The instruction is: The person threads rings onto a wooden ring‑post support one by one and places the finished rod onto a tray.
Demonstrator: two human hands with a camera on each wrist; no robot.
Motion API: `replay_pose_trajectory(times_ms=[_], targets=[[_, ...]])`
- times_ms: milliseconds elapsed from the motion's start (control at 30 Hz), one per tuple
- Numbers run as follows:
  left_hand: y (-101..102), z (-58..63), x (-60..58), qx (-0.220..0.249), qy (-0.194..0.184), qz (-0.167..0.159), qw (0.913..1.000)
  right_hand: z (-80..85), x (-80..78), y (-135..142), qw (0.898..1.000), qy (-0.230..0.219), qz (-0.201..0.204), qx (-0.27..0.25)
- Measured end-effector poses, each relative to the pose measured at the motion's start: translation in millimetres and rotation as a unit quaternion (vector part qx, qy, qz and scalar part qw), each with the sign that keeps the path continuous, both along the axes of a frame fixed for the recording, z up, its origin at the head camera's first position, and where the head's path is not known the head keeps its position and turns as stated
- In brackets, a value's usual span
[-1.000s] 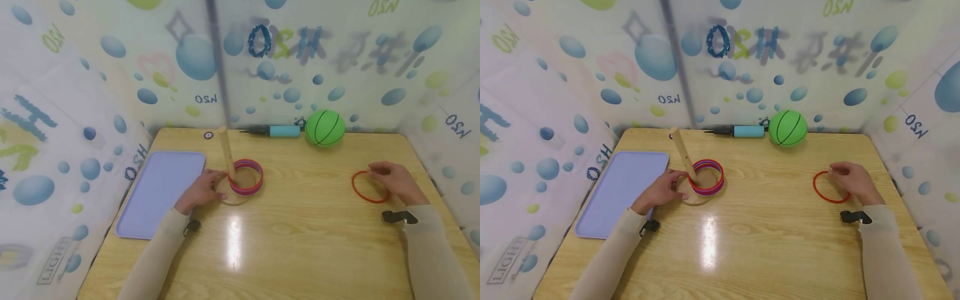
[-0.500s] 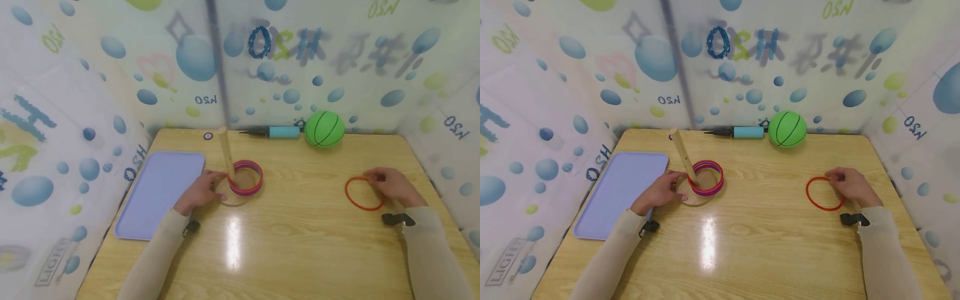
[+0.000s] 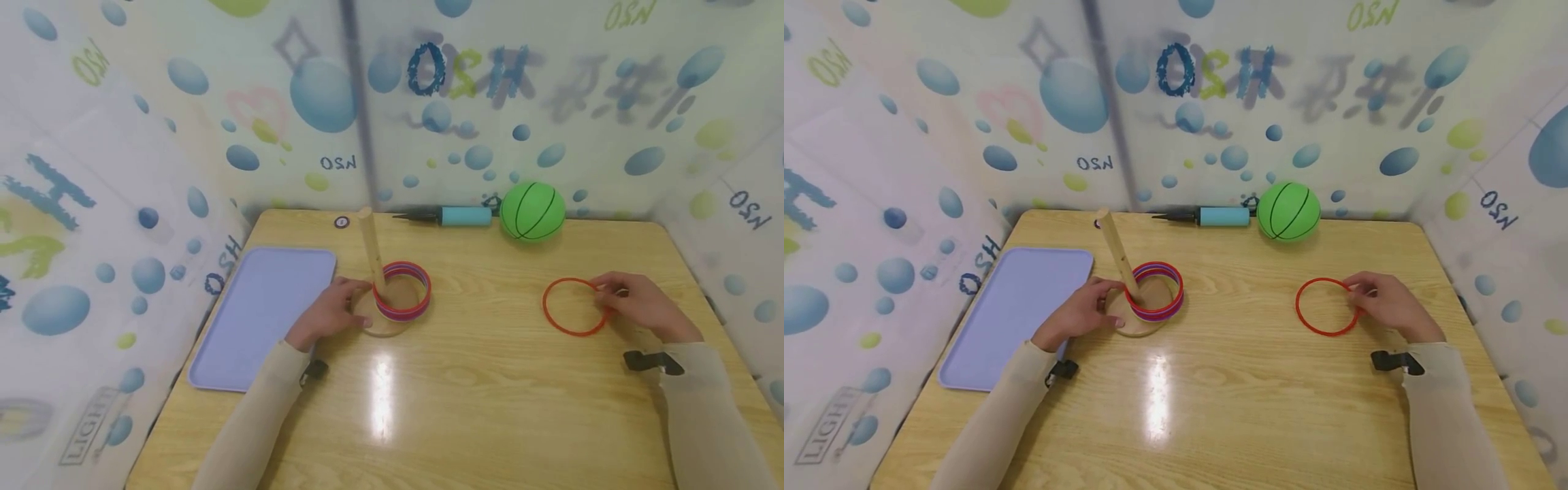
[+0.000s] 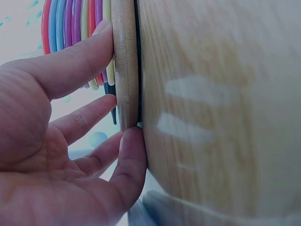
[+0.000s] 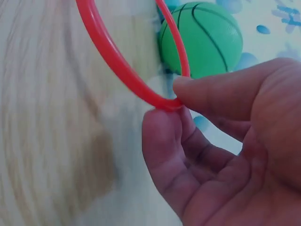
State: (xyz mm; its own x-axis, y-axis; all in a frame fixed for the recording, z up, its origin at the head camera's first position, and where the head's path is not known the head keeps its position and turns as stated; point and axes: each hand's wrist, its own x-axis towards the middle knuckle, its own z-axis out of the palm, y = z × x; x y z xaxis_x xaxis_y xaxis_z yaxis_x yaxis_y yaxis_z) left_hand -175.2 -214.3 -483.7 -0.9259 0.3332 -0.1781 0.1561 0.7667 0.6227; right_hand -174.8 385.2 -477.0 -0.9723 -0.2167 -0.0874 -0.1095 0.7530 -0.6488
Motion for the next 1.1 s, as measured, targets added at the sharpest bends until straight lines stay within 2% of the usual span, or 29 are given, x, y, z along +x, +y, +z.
replay_pose_trajectory(times_ms=[300,433,767,900,1100], targets=[[-0.6,0.8,-0.9,0.0,0.009,-0.006,0.9999,21.8,2.3,-19.5,0.997,-0.016,0.017,-0.069],[-0.2,0.6,-0.5,-0.002,0.006,-0.003,1.0,34.9,5.2,-31.3,0.996,-0.015,0.021,-0.085],[-0.6,0.0,-0.2,-0.001,0.005,-0.005,1.0,68.5,6.4,-70.7,0.994,-0.025,-0.004,-0.11],[-1.3,-1.3,-0.9,-0.004,0.006,-0.007,1.0,79.0,4.2,-87.2,0.99,-0.01,-0.004,-0.139],[-0.6,-0.3,-1.5,-0.003,0.003,-0.002,1.0,93.0,-1.8,-118.0,0.978,0.013,-0.007,-0.207]])
